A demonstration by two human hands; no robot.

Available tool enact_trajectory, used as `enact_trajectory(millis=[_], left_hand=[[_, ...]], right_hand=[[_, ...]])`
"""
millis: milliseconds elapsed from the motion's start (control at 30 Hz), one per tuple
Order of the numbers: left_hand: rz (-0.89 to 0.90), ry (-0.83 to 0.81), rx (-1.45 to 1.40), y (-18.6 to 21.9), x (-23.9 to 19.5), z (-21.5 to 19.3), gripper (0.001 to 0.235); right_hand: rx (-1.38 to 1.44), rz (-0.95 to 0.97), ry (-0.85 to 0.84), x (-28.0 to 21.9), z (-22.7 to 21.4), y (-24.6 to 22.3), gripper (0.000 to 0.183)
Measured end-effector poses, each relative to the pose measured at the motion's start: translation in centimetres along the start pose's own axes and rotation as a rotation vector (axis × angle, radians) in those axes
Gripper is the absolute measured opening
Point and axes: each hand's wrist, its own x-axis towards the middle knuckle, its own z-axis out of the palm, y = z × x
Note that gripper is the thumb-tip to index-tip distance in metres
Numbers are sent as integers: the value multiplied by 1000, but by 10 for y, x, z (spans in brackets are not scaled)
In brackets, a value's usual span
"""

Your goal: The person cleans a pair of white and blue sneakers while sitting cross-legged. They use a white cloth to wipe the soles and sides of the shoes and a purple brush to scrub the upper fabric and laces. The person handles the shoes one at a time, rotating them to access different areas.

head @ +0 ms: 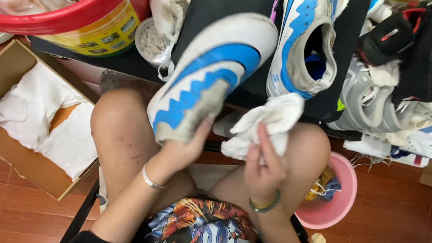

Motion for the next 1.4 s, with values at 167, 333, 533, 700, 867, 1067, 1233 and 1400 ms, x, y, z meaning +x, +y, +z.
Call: enact_trajectory(millis=[167, 333, 533, 700, 867, 1067, 1233, 1400], left_hand=[[284, -127, 641, -12, -19, 14, 38], [263, -129, 614, -26, -21, 34, 27], [292, -62, 657, -38, -33, 46, 27], [378, -28, 706, -47, -36, 50, 38], [83, -372, 771, -50, -31, 51, 36], [484, -13, 965, -38, -33, 34, 38], [393, -117, 789, -2, -11, -1, 26], [126, -327, 334, 47, 15, -63, 32]], right_hand=[[-163, -263, 40, 56, -15, -37, 36], [-319, -623, -318, 84, 12, -54, 26], [-538, -441, -107, 116, -4, -29, 39], [-476, -584, -184, 82, 10, -34, 29], [-298, -685, -491, 52, 13, -36, 34], [-409, -404, 172, 78, -32, 15, 27], [-192, -274, 472, 124, -106, 66, 28], [-53, -187, 302, 133, -77, 121, 36]])
